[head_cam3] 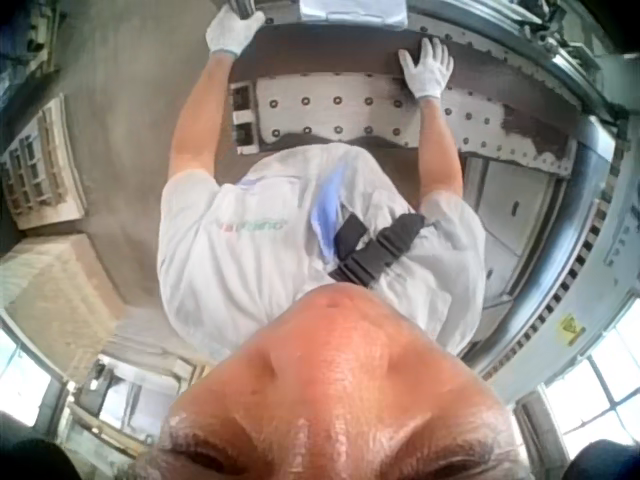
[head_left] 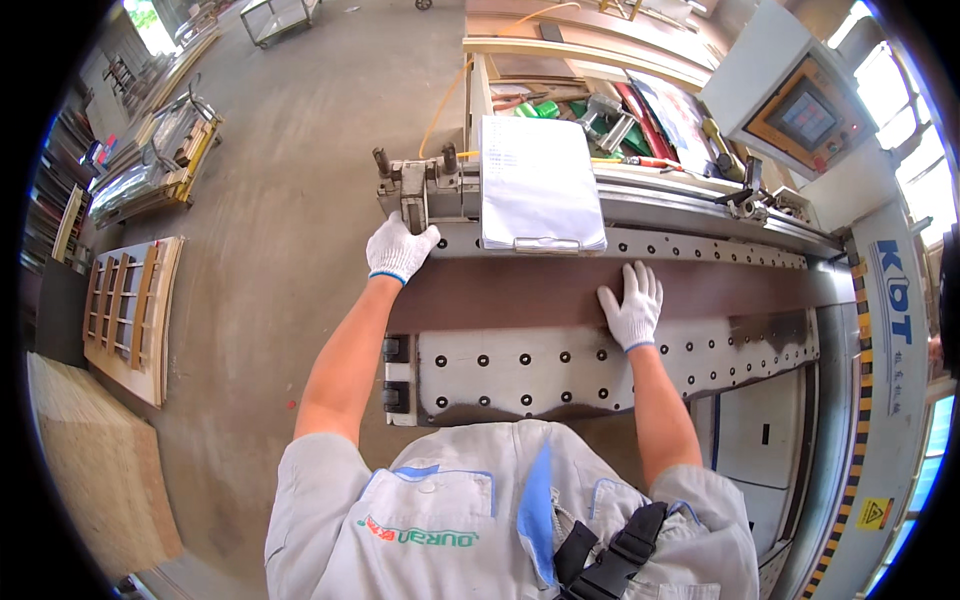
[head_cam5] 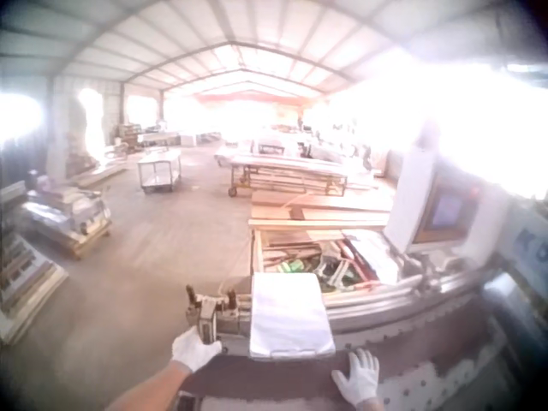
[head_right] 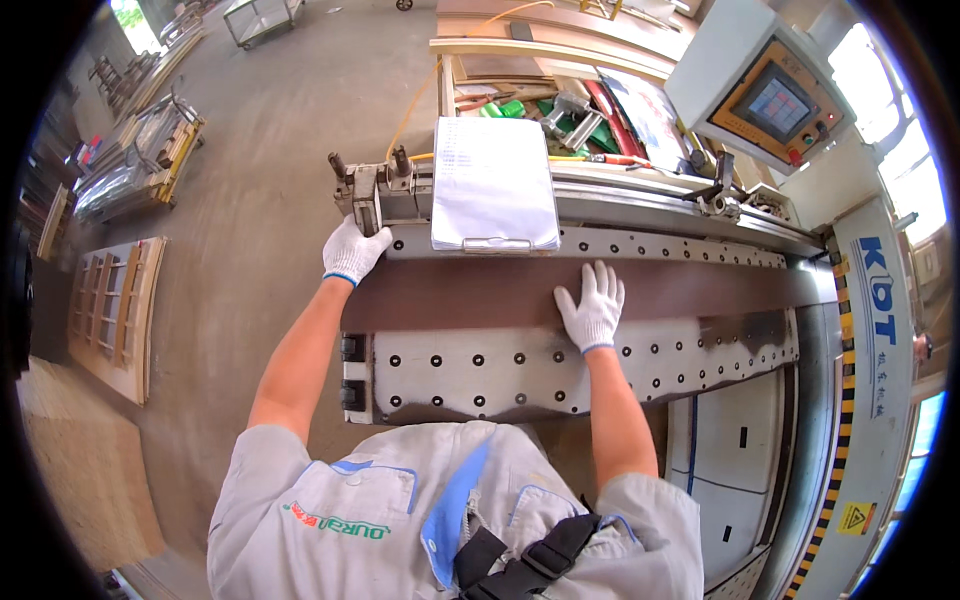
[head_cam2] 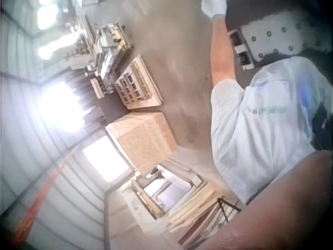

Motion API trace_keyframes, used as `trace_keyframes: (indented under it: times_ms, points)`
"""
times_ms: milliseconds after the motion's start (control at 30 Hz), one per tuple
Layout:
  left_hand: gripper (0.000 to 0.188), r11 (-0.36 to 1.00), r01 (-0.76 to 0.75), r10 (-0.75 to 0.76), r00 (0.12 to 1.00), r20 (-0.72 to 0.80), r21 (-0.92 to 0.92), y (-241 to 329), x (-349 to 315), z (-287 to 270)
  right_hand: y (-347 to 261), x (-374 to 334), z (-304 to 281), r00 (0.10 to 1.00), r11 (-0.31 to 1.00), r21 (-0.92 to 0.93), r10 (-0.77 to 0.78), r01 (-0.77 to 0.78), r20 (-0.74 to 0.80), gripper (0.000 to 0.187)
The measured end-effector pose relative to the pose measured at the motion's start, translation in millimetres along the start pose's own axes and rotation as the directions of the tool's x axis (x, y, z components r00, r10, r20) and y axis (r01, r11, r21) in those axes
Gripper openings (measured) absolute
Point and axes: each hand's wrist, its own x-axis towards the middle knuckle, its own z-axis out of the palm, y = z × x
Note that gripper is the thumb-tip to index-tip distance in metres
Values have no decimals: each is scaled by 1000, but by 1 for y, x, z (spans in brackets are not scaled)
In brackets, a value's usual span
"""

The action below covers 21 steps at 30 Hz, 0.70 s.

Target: The person selects a large brown wood panel from a rack and carries it to a panel saw. They place the panel on the machine's table, align it against the fence, and operate the saw to cut the panel into smaller pieces. The person then removes the cut pieces from the machine.

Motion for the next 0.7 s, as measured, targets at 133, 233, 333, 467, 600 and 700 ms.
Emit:
trace_keyframes:
  times_ms: [133,233,333,467,600,700]
  points:
    - [60,990,-117,120,992,26,-80,-10,-18,-21,-1,40,18,1000,1000,-16,18,-18,11,75]
    - [70,962,-219,215,976,-42,-163,-46,-24,-5,9,63,30,1000,999,-35,14,-14,-23,71]
    - [87,967,-195,193,981,-23,-163,-53,-52,-7,17,72,27,999,998,-41,37,-37,3,67]
    - [96,964,-247,238,967,-87,-98,-71,-79,18,17,74,26,1000,999,-39,20,-20,-3,63]
    - [85,948,-297,260,929,-263,-111,-82,-78,50,16,78,30,1000,1000,-18,-14,14,-25,62]
    - [81,943,-318,282,918,-279,-93,-80,-76,51,19,79,33,998,1000,-5,-26,26,-52,62]
